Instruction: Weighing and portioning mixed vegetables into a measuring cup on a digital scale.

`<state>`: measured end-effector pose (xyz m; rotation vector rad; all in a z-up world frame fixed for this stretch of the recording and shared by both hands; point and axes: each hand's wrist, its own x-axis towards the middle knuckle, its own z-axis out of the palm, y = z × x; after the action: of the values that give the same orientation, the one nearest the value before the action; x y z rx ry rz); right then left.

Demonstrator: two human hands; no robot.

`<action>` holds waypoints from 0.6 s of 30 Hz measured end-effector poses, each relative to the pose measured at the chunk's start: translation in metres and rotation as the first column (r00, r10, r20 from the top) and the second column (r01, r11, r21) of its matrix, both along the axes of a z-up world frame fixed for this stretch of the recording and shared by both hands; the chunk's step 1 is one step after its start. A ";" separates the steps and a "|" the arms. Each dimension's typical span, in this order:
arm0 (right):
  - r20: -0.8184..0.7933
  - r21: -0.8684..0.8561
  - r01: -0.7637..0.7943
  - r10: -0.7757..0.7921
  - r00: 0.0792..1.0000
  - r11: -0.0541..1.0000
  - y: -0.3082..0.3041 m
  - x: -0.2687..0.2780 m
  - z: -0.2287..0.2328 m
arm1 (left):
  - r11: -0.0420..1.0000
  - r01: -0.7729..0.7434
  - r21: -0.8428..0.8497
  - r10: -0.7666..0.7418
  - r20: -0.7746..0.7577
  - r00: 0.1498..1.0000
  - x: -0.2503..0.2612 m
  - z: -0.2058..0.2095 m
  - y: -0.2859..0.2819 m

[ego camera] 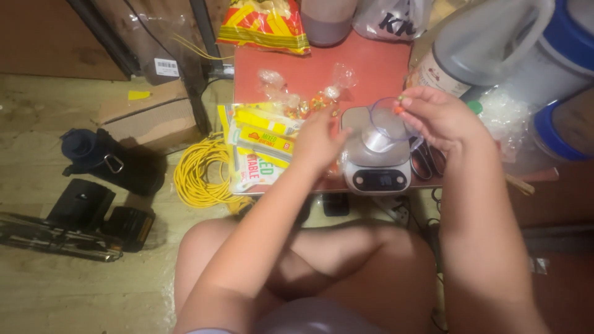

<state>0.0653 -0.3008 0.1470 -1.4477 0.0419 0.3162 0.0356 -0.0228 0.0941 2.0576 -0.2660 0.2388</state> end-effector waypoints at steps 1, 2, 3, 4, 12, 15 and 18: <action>0.000 0.001 -0.002 0.002 1.000 1.000 0.005 -0.006 0.003 | 1.000 -0.002 0.001 0.002 0.000 1.000 -0.004 -0.006 0.007; 0.013 0.039 0.038 -0.038 0.999 0.999 0.010 -0.013 0.005 | 0.999 -0.041 -0.032 0.042 0.026 0.999 -0.008 -0.013 0.014; 0.024 0.078 0.076 -0.078 0.997 0.994 0.016 -0.020 0.007 | 0.995 -0.079 -0.065 0.083 0.050 0.995 -0.013 -0.020 0.022; 0.021 0.079 0.074 -0.075 0.997 0.994 0.024 -0.027 0.009 | 0.995 -0.083 -0.063 0.086 0.047 0.995 -0.017 -0.027 0.026; 0.069 0.323 -0.067 0.047 0.997 0.944 0.084 -0.064 -0.009 | 0.964 -0.142 -0.226 0.075 -0.282 0.957 -0.052 -0.033 0.031; 0.006 0.317 0.023 -0.026 1.000 0.948 0.094 -0.062 -0.039 | 0.975 -0.135 -0.176 0.114 -0.122 0.986 -0.045 -0.064 0.025; -0.062 0.356 0.073 -0.054 0.997 0.932 0.098 -0.058 -0.066 | 0.975 -0.150 -0.161 0.128 -0.143 0.981 -0.049 -0.059 0.020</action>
<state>0.0078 -0.2026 0.0806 -1.0730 0.0690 0.2906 -0.0135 -0.0026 0.0350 1.9132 -0.0182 0.2024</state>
